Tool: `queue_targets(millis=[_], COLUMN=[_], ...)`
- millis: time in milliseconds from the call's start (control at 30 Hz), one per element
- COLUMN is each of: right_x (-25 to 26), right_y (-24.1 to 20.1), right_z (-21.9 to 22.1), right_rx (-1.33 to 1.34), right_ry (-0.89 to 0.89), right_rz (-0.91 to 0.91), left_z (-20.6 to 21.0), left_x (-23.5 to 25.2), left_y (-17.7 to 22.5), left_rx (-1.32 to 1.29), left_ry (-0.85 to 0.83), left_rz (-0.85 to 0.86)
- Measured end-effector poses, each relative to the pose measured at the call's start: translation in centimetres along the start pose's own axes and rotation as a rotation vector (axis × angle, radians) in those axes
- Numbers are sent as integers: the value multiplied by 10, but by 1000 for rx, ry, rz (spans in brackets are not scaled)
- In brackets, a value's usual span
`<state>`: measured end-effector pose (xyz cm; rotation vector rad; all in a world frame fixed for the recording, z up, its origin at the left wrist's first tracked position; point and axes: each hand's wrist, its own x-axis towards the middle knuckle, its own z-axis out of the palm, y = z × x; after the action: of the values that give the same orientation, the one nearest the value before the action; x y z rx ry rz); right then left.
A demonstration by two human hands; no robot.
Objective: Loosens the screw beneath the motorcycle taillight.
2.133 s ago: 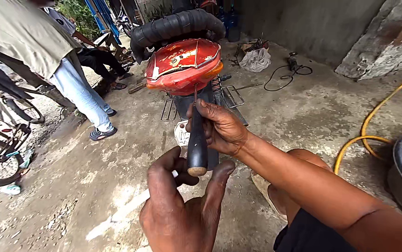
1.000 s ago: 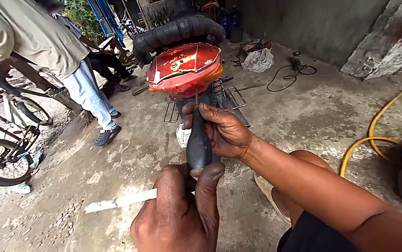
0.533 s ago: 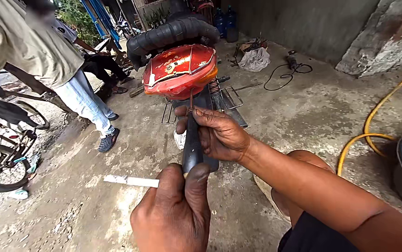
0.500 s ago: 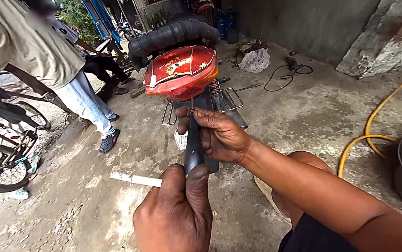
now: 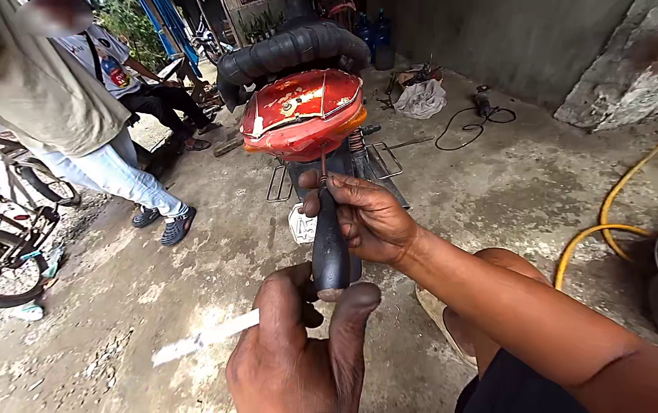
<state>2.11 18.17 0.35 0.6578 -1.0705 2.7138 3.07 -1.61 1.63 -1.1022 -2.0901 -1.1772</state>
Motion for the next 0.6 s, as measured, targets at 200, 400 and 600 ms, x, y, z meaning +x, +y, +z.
queue_targets(millis=[200,400,600], right_x=[2,0,2], right_y=[2,-2,4], right_z=[0,-4,5], right_rx=[-82,-36,-144], right_ry=[58,-16,186], right_rz=[15,28,24], left_z=[4,5,8], left_x=[3,1,-3], left_y=[1,-2,4], left_rx=[-8,-94,-132], left_ry=[57,25,106], left_rz=[37,-13,58])
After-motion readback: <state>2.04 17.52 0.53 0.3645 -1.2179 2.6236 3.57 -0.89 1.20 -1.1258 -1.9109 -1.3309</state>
